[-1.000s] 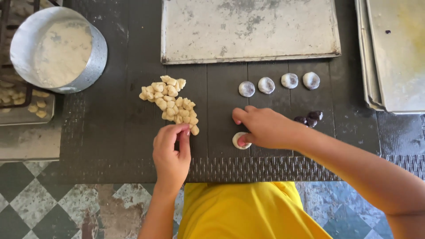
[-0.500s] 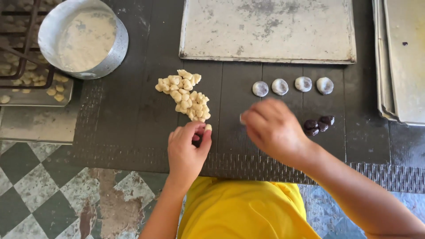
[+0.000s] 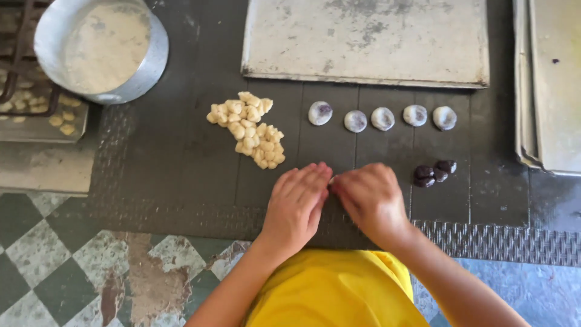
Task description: The person is filling small pieces of dough with a dark fruit-like filling and rolling them into balls on a baking tray.
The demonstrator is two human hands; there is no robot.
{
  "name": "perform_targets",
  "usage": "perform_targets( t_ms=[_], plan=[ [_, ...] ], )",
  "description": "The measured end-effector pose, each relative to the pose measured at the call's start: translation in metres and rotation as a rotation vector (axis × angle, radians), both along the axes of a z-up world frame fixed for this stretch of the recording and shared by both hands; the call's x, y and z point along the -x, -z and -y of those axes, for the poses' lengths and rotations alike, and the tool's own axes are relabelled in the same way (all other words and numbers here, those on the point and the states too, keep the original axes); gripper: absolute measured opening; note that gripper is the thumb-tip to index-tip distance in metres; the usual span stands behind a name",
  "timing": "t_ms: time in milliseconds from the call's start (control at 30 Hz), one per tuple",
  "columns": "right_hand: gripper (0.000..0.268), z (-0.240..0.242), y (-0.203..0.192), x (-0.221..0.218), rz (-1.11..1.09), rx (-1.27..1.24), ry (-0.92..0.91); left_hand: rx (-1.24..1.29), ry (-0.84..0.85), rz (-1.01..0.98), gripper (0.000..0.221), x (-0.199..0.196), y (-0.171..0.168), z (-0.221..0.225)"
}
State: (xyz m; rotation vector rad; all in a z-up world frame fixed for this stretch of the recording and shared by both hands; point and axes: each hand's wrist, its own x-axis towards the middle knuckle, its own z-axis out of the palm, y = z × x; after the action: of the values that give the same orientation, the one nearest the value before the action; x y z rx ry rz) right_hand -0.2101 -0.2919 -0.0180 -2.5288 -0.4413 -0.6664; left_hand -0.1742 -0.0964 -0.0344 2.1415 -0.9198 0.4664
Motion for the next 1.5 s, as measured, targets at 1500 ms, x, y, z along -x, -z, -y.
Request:
perform_targets(
  t_ms=[1500],
  plan=[
    [0.02,-0.001,-0.003,0.012,-0.106,-0.018,0.067,-0.125,0.114,-0.263,0.031,-0.021,-0.02,0.003]
  ],
)
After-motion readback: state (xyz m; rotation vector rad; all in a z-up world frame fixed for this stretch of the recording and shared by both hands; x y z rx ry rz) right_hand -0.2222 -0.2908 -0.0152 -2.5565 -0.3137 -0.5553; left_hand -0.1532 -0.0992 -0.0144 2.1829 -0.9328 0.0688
